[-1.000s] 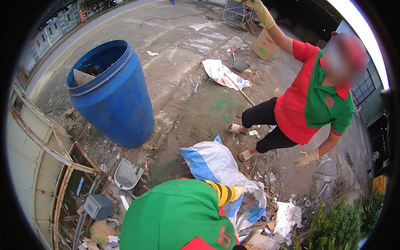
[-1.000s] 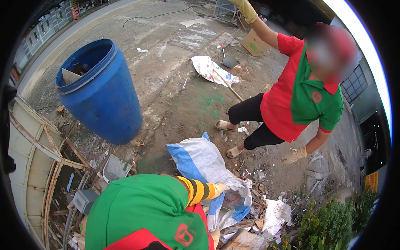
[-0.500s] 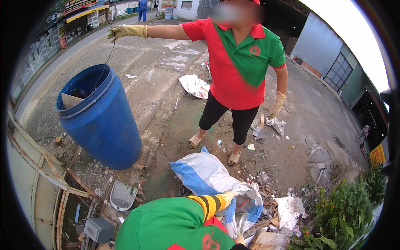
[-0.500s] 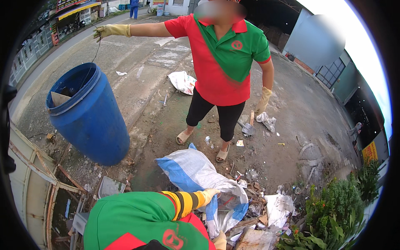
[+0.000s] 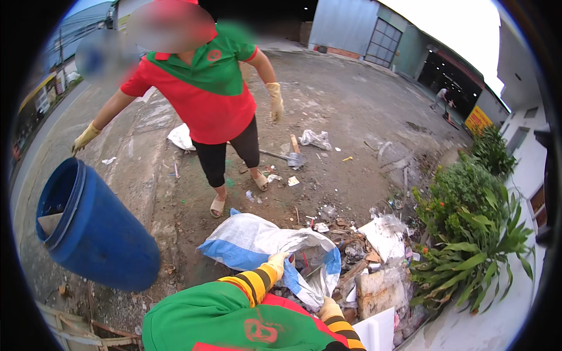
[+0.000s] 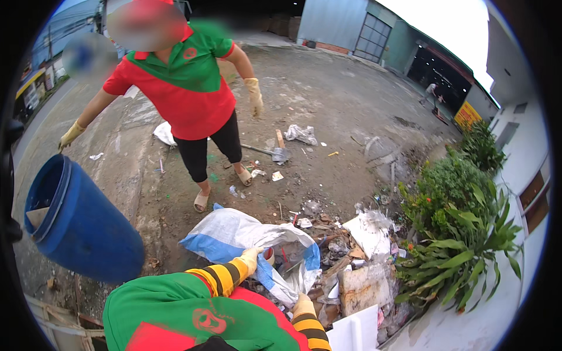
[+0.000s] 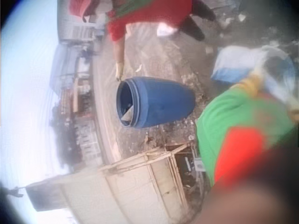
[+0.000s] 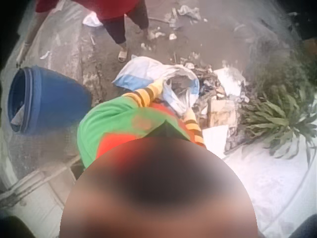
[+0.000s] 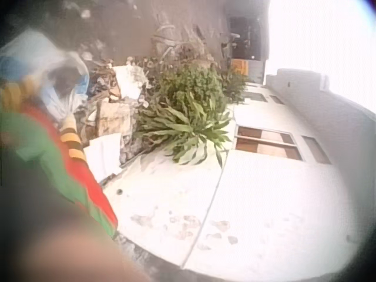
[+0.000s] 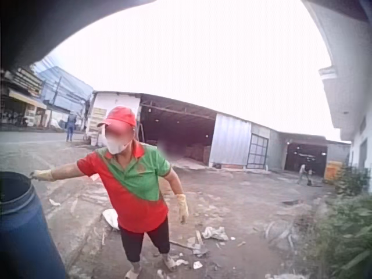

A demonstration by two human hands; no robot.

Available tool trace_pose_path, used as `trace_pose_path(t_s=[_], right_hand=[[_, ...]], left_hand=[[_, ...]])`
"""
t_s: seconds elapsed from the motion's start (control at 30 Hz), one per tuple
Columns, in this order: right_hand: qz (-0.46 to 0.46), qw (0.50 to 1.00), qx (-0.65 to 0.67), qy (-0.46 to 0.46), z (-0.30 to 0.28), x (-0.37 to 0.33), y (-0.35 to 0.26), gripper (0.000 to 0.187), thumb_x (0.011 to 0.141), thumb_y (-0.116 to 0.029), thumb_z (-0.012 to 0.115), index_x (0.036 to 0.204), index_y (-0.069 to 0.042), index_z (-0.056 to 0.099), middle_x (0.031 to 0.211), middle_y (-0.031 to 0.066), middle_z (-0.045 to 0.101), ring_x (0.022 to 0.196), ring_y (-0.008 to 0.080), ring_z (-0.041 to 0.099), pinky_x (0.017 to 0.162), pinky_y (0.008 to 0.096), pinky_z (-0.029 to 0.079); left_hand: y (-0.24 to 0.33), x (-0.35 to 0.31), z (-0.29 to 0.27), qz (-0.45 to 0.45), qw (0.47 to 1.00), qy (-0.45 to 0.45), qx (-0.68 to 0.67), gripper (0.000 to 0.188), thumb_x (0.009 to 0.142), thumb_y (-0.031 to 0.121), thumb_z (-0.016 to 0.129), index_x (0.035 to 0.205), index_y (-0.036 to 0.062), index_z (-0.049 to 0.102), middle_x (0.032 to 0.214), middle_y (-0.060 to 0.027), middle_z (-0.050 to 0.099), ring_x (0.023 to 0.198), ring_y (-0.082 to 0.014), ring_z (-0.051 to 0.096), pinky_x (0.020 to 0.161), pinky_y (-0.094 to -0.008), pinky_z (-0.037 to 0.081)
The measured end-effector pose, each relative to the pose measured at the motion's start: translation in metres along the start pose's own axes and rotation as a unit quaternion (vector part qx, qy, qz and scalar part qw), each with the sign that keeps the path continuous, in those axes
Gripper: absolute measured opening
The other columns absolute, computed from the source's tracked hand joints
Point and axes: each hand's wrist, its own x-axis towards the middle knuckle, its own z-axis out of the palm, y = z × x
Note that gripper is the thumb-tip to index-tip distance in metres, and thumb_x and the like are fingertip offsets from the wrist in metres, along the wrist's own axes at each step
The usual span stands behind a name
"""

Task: The person sorts recyclable materials from a pile of mixed waste, picking up items like plastic bottles and cardboard and placing them into a large white sack. A coworker assists by sorting nearby and occasionally handing items to the person.

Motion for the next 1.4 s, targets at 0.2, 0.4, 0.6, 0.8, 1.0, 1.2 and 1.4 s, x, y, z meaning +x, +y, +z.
trace_pose_path(t_s=[0.2,0.4,0.6,0.8,1.0,1.2,1.4], right_hand=[[0.277,0.715,0.639,-0.059,0.04,0.048,0.043,0.061,0.092,-0.042,0.057,0.135,-0.001,0.046,0.135,0.0219,0.051,0.119,0.0375,0.051,0.097,0.0504,0.043],[0.26,0.727,0.63,-0.076,0.057,0.064,0.055,0.073,0.093,-0.046,0.053,0.144,0.003,0.032,0.148,0.0241,0.035,0.133,0.0383,0.037,0.107,0.0526,0.033],[0.27,0.75,0.601,-0.059,0.05,0.064,0.053,0.067,0.093,-0.044,0.054,0.138,0.004,0.04,0.142,0.0271,0.042,0.129,0.0392,0.043,0.105,0.0507,0.034],[0.259,0.754,0.601,-0.057,0.042,0.058,0.053,0.065,0.092,-0.043,0.054,0.136,0.004,0.043,0.14,0.0272,0.045,0.127,0.0396,0.045,0.104,0.0498,0.035],[0.248,0.759,0.6,-0.05,0.044,0.057,0.057,0.063,0.092,-0.043,0.055,0.134,0.004,0.047,0.137,0.0273,0.048,0.125,0.04,0.047,0.103,0.0489,0.036],[0.252,0.797,0.545,-0.072,0.052,0.067,0.064,0.064,0.091,-0.042,0.056,0.135,0.004,0.046,0.14,0.0266,0.045,0.126,0.0395,0.046,0.103,0.0482,0.036],[0.283,0.75,0.594,-0.058,0.059,0.066,0.065,0.065,0.091,-0.042,0.057,0.136,0.003,0.045,0.142,0.026,0.043,0.127,0.0397,0.045,0.104,0.0485,0.035]], left_hand=[[-0.021,0.03,0.017,-0.034,0.982,-0.181,-0.027,0.045,0.091,0.031,0.06,0.122,-0.0011,0.054,0.121,-0.0191,0.06,0.1,-0.0387,0.06,0.086,-0.0534,0.05],[-0.025,0.042,0.022,-0.065,0.985,-0.162,0.017,0.032,0.086,0.034,0.065,0.101,0.005,0.063,0.097,-0.0091,0.066,0.084,-0.0276,0.061,0.078,-0.0428,0.05],[-0.027,0.04,0.021,-0.046,0.982,-0.183,0.011,0.039,0.088,0.036,0.062,0.108,0.0025,0.062,0.102,-0.0096,0.065,0.086,-0.028,0.061,0.08,-0.0426,0.05],[-0.027,0.033,0.021,-0.031,0.982,-0.186,0.013,0.042,0.089,0.035,0.061,0.112,0.0004,0.06,0.107,-0.012,0.064,0.092,-0.0303,0.062,0.086,-0.0424,0.05],[-0.03,0.033,0.02,0.013,0.982,-0.186,0.003,0.047,0.088,0.035,0.062,0.118,-0.0015,0.058,0.113,-0.0147,0.062,0.096,-0.031,0.061,0.089,-0.0423,0.049],[-0.034,0.053,0.016,-0.018,0.984,-0.177,0.007,0.053,0.087,0.034,0.063,0.124,-0.0037,0.054,0.116,-0.0161,0.061,0.1,-0.0318,0.061,0.091,-0.043,0.05],[-0.041,0.071,0.013,-0.027,0.978,-0.206,-0.013,0.051,0.087,0.032,0.064,0.123,-0.0035,0.054,0.115,-0.0155,0.061,0.097,-0.0311,0.061,0.088,-0.042,0.05]])
